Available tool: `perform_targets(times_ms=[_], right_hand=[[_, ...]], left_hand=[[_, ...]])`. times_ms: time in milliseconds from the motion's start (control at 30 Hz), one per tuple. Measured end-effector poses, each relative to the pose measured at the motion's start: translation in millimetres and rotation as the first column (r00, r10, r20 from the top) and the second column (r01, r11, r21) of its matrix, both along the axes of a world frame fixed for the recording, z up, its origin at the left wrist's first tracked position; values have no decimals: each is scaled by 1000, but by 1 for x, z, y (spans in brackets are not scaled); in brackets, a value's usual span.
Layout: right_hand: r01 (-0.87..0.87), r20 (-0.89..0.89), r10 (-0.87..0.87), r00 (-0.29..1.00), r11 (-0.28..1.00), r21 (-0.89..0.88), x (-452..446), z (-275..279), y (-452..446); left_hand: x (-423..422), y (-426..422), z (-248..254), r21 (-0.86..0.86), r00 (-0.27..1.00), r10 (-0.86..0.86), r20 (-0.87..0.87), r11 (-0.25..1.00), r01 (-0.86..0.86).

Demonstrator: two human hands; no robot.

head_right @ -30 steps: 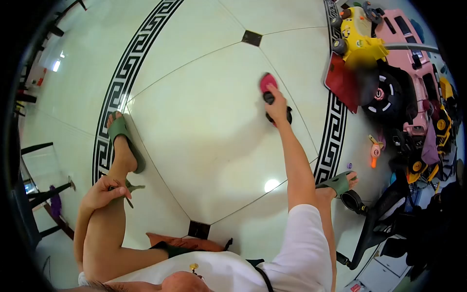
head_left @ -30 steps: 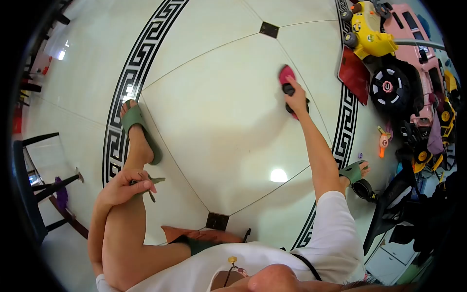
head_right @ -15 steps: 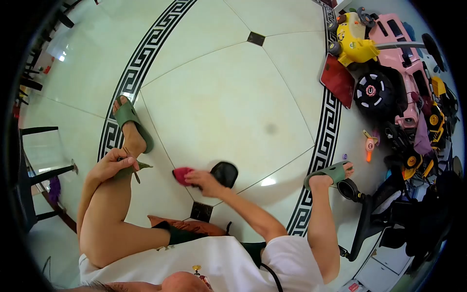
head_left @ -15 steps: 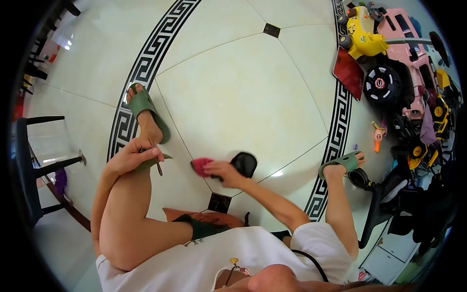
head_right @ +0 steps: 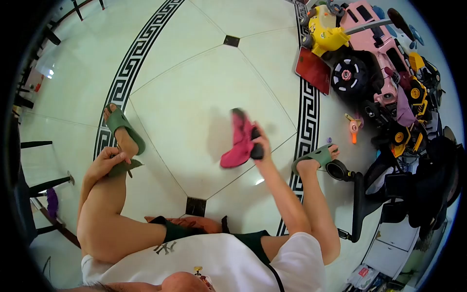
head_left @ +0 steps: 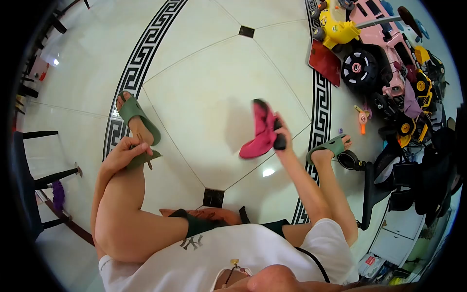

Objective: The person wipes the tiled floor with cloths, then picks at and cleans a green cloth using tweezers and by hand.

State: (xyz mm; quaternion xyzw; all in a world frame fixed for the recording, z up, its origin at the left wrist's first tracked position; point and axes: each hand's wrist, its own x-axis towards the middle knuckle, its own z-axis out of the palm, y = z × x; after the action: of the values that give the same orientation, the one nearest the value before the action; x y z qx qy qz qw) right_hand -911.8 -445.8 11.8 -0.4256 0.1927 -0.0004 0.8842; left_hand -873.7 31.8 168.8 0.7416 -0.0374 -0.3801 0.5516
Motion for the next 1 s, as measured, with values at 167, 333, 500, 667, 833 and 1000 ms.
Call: perform_targets(times_ms=[167, 333, 500, 667, 833, 1000], right_hand=[[151, -23, -150, 988, 988, 36, -28, -38, -46], [-163, -189, 293, 937, -110, -980, -78, -45, -45], [-59, -183, 367, 912, -324, -944, -74, -58, -2], [-10, -156, 500, 852, -282, -959, -75, -92, 65], [13, -4, 740, 673, -16, -1000, -106, -96, 159], [-301, 52, 596, 802, 477, -826, -81, -48, 164]], left_hand=[[-1, 2, -4, -18, 999, 49, -18, 999, -49], [2, 3, -6, 20, 999, -2, 35, 1000, 1], [3, 0, -7, -24, 998, 35, -47, 999, -37], [4, 2, -10, -23, 992, 78, -96, 996, -81], [3, 4, -13, -42, 986, 117, -118, 992, -123], [3, -1, -7, 68, 998, -24, 62, 998, 20]])
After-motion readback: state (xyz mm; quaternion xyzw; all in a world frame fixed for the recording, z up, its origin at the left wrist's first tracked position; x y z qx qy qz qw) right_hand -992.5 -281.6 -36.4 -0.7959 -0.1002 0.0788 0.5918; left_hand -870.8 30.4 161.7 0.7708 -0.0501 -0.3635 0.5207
